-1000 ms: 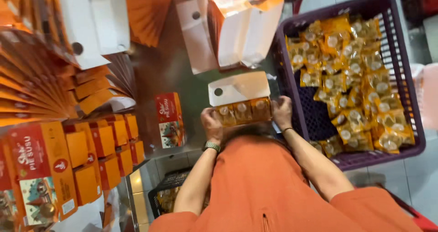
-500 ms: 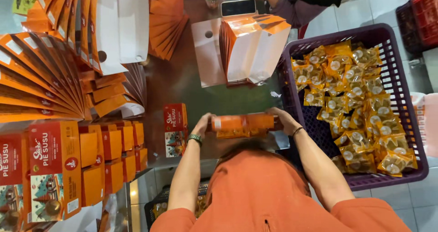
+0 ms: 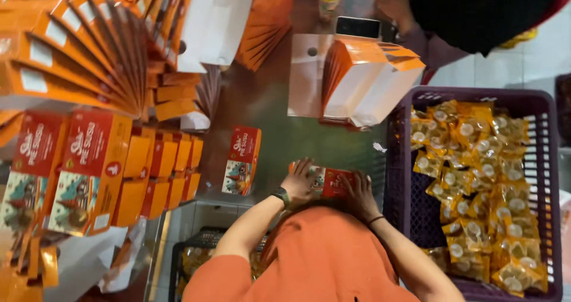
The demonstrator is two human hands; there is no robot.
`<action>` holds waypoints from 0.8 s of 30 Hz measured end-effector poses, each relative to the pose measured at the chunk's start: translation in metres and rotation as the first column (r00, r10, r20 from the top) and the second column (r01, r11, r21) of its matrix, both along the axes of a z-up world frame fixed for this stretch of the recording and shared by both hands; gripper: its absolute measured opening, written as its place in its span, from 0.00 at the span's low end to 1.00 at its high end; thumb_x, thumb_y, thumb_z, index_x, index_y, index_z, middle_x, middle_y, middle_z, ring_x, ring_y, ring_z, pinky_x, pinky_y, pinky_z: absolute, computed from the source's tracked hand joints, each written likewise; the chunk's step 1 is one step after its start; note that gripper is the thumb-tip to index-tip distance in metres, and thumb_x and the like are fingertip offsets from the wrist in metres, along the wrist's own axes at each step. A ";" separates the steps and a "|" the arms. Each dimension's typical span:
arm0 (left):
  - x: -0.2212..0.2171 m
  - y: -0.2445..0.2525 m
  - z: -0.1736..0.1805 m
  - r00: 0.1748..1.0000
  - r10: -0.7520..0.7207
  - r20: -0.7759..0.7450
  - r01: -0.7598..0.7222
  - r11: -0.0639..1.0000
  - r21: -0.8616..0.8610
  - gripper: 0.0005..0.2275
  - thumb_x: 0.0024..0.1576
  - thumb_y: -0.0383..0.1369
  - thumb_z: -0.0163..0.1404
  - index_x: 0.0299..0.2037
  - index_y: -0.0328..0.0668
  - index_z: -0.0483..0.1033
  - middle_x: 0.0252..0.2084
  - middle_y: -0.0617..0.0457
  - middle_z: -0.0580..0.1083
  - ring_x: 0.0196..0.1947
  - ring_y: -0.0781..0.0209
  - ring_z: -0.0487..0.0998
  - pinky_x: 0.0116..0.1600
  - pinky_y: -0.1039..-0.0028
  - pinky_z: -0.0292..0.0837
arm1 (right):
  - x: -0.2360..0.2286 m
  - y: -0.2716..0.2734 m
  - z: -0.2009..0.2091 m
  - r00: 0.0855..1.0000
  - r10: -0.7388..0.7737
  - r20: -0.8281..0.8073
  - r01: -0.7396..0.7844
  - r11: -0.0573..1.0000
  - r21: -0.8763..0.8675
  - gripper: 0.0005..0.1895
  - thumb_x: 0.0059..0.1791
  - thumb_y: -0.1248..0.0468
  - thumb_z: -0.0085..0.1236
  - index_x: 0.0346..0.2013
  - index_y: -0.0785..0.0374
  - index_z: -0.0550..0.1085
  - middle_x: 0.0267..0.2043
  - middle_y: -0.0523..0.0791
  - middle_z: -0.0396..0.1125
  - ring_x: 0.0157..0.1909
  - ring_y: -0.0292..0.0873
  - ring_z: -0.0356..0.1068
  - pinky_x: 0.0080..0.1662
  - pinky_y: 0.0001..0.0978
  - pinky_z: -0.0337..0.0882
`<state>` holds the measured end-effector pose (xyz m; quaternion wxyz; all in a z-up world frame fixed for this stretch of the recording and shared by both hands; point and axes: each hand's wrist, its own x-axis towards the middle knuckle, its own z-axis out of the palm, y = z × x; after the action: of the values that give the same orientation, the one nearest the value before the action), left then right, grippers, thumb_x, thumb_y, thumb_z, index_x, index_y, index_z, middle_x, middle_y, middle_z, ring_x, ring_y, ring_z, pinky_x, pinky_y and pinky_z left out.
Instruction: The person repeatedly picks small yellow snack packets from a purple basket and places them into white cardboard boxes. They then close the boxes and stack them on the table. The process is repeated continuously throughout the clip.
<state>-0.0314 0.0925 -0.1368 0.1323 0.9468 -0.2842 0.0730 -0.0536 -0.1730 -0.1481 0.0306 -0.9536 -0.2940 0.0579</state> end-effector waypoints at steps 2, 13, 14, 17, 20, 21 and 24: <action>-0.003 -0.008 -0.002 0.973 -0.007 0.230 0.040 0.990 -0.138 0.26 0.52 0.46 0.57 0.60 0.47 0.72 0.68 0.26 0.61 0.67 0.21 0.62 0.69 0.37 0.53 | 0.003 0.003 -0.005 0.962 0.035 0.270 -0.040 0.999 0.013 0.47 0.45 0.37 0.50 0.74 0.52 0.56 0.61 0.62 0.56 0.69 0.70 0.53 0.65 0.68 0.56; -0.003 -0.035 -0.012 0.909 0.355 0.220 -0.315 0.928 -0.197 0.09 0.61 0.35 0.46 0.42 0.43 0.79 0.50 0.44 0.75 0.56 0.46 0.74 0.70 0.51 0.60 | 0.032 0.016 0.014 0.974 0.099 0.206 -0.098 0.995 -0.014 0.67 0.28 0.27 0.58 0.74 0.59 0.57 0.53 0.58 0.61 0.53 0.62 0.64 0.55 0.54 0.62; 0.002 -0.038 -0.005 0.882 0.418 0.219 -0.369 0.900 -0.233 0.10 0.64 0.33 0.42 0.42 0.39 0.76 0.44 0.43 0.75 0.50 0.45 0.75 0.66 0.52 0.64 | 0.036 0.017 0.016 0.974 0.099 0.203 -0.096 0.995 -0.023 0.70 0.26 0.27 0.58 0.75 0.58 0.55 0.55 0.57 0.61 0.54 0.61 0.63 0.55 0.53 0.61; -0.013 -0.026 -0.002 0.882 0.471 -0.004 -0.470 0.879 -0.082 0.11 0.61 0.46 0.47 0.39 0.52 0.74 0.36 0.52 0.72 0.39 0.51 0.74 0.49 0.54 0.65 | 0.040 0.023 0.019 0.963 0.093 0.254 -0.090 0.996 -0.023 0.69 0.27 0.35 0.68 0.76 0.60 0.53 0.66 0.61 0.51 0.68 0.65 0.49 0.67 0.58 0.51; -0.047 0.004 -0.002 0.807 0.563 -0.176 -0.581 0.811 -0.071 0.45 0.28 0.46 0.63 0.64 0.49 0.68 0.49 0.43 0.71 0.49 0.45 0.73 0.50 0.55 0.65 | 0.039 0.038 0.038 0.999 -0.032 0.022 0.028 0.987 0.161 0.62 0.32 0.54 0.76 0.74 0.65 0.54 0.76 0.62 0.41 0.75 0.69 0.42 0.69 0.69 0.45; -0.049 0.007 -0.002 0.804 0.563 -0.190 -0.583 0.810 -0.069 0.45 0.28 0.46 0.63 0.64 0.49 0.68 0.49 0.43 0.71 0.49 0.45 0.73 0.50 0.55 0.65 | 0.041 0.048 0.042 0.999 -0.031 0.010 0.029 0.988 0.154 0.62 0.32 0.54 0.76 0.74 0.65 0.54 0.76 0.62 0.41 0.75 0.69 0.42 0.69 0.69 0.45; -0.050 0.013 -0.002 0.648 0.746 -0.154 -0.762 0.635 -0.128 0.36 0.48 0.57 0.55 0.65 0.49 0.66 0.46 0.42 0.68 0.44 0.43 0.70 0.47 0.52 0.62 | 0.049 0.084 0.047 0.995 -0.045 0.090 0.029 0.985 0.169 0.61 0.31 0.59 0.78 0.74 0.60 0.55 0.75 0.63 0.45 0.73 0.69 0.48 0.69 0.65 0.50</action>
<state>-0.0815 0.1058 -0.1389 0.1872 0.9649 0.1508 0.1057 -0.0048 -0.0890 -0.1014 0.0977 -0.9546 -0.2811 -0.0124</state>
